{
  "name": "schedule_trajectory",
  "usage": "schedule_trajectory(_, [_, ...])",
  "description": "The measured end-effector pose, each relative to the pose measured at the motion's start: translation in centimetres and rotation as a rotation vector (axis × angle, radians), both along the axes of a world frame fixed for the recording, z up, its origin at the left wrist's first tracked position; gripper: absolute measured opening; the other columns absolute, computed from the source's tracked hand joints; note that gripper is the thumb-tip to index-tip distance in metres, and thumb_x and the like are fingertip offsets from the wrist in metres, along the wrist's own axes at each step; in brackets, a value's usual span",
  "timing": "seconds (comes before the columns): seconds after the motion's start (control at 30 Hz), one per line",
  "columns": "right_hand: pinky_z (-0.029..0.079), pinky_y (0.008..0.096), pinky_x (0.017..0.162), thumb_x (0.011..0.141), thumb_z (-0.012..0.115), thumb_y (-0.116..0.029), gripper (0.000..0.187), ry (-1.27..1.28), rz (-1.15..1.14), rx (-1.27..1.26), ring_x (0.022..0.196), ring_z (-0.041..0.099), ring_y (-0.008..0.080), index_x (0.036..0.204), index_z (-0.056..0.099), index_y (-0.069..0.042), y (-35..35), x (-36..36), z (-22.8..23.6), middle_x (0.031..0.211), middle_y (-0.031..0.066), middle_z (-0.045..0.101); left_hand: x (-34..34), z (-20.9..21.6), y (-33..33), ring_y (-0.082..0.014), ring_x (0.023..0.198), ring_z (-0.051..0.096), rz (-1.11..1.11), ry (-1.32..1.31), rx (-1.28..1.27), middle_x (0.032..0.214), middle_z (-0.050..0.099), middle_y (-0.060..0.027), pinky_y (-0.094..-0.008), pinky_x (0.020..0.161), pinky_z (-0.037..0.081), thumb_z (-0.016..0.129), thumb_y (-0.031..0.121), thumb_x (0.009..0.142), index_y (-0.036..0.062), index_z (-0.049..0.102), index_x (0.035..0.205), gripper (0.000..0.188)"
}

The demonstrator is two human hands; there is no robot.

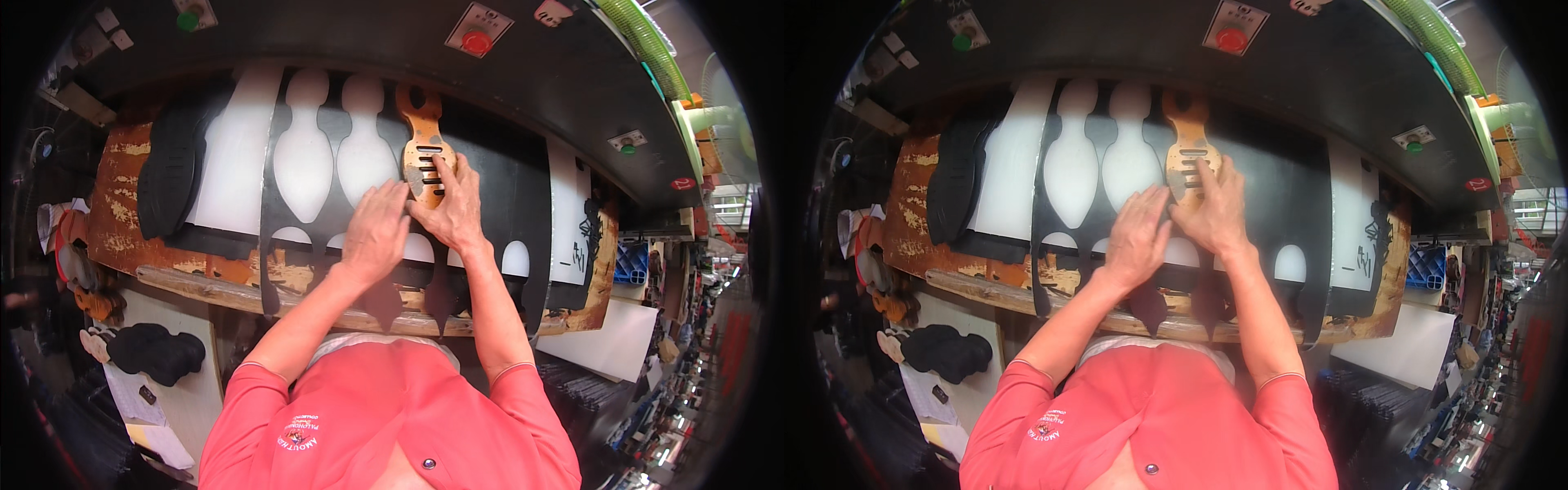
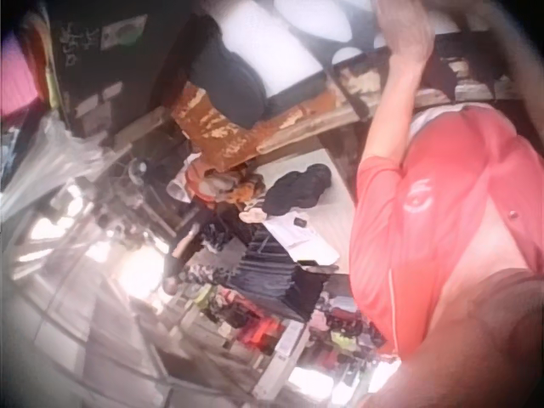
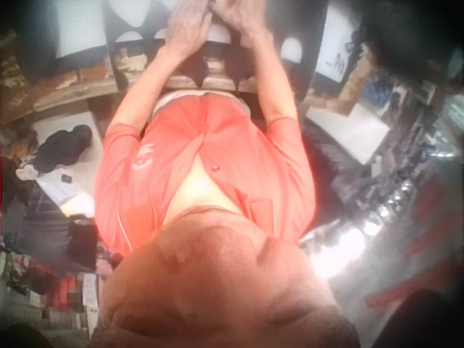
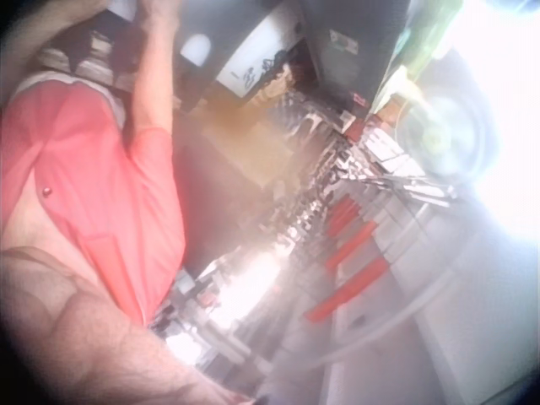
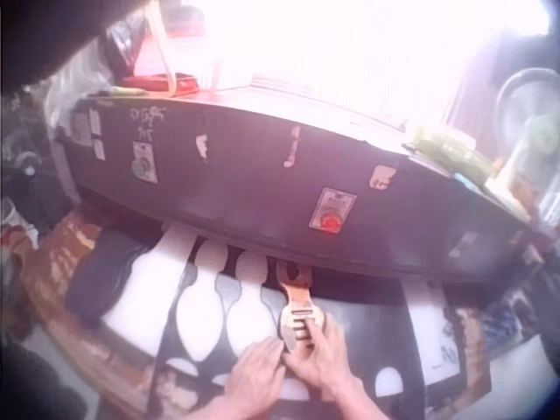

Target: The person separates a stack of black rubber shoe soles using a heated wire tool. They repeatedly place the stack on a workbench, run the heated wire through the soles to separate them, and then move the separated soles to a nearby table.

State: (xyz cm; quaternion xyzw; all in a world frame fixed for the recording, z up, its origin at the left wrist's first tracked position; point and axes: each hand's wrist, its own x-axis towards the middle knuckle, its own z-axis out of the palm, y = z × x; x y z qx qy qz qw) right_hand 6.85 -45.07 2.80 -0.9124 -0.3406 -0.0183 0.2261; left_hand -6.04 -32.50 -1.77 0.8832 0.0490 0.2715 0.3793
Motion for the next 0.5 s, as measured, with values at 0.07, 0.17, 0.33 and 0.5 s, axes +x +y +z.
schedule_trajectory(0.07, [0.049,0.0512,0.113,0.072,0.09,-0.032,0.081,-0.01,-0.028,0.055,0.132,0.054,0.0464,0.144,0.066,-0.004,-0.9,-0.5,-2.6,0.155,0.0303,0.05,-0.7,-2.3,-0.8,-0.0402,0.145,0.054,-0.02,0.033,0.067,0.149,0.061,-0.0233,-0.0541,0.124,0.039,0.074,0.01,0.095,-0.0033,0.051,0.152,0.063])
schedule_trajectory(0.17, [0.047,0.049,0.117,0.068,0.09,-0.031,0.083,0.038,-0.001,0.116,0.137,0.052,0.0451,0.144,0.068,-0.008,-1.9,1.1,-5.3,0.156,0.0304,0.049,-0.3,-4.5,-0.8,-0.0395,0.147,0.053,-0.044,0.058,0.125,0.152,0.06,-0.0228,-0.0545,0.125,0.038,0.076,0.013,0.094,-0.0031,0.054,0.15,0.062])
schedule_trajectory(0.33, [0.047,0.0345,0.112,0.072,0.091,-0.021,0.087,0.669,-0.043,0.506,0.128,0.063,0.0253,0.15,0.061,0.001,-3.9,3.3,-3.4,0.141,0.0175,0.064,-0.7,-5.0,0.3,-0.0398,0.146,0.054,-0.04,0.044,0.153,0.15,0.062,-0.0235,-0.0543,0.125,0.038,0.078,0.015,0.095,-0.0038,0.059,0.145,0.057])
schedule_trajectory(0.5, [0.049,0.0211,0.057,0.079,0.084,-0.013,0.084,0.947,-0.053,0.781,0.074,0.068,0.0145,0.154,0.052,0.009,-5.2,1.7,-1.5,0.132,0.0208,0.07,0.4,-2.5,-1.8,-0.0413,0.136,0.061,-0.046,-0.066,-0.111,0.14,0.066,-0.0257,-0.0499,0.114,0.049,0.081,0.024,0.096,-0.0065,0.055,0.147,0.064])
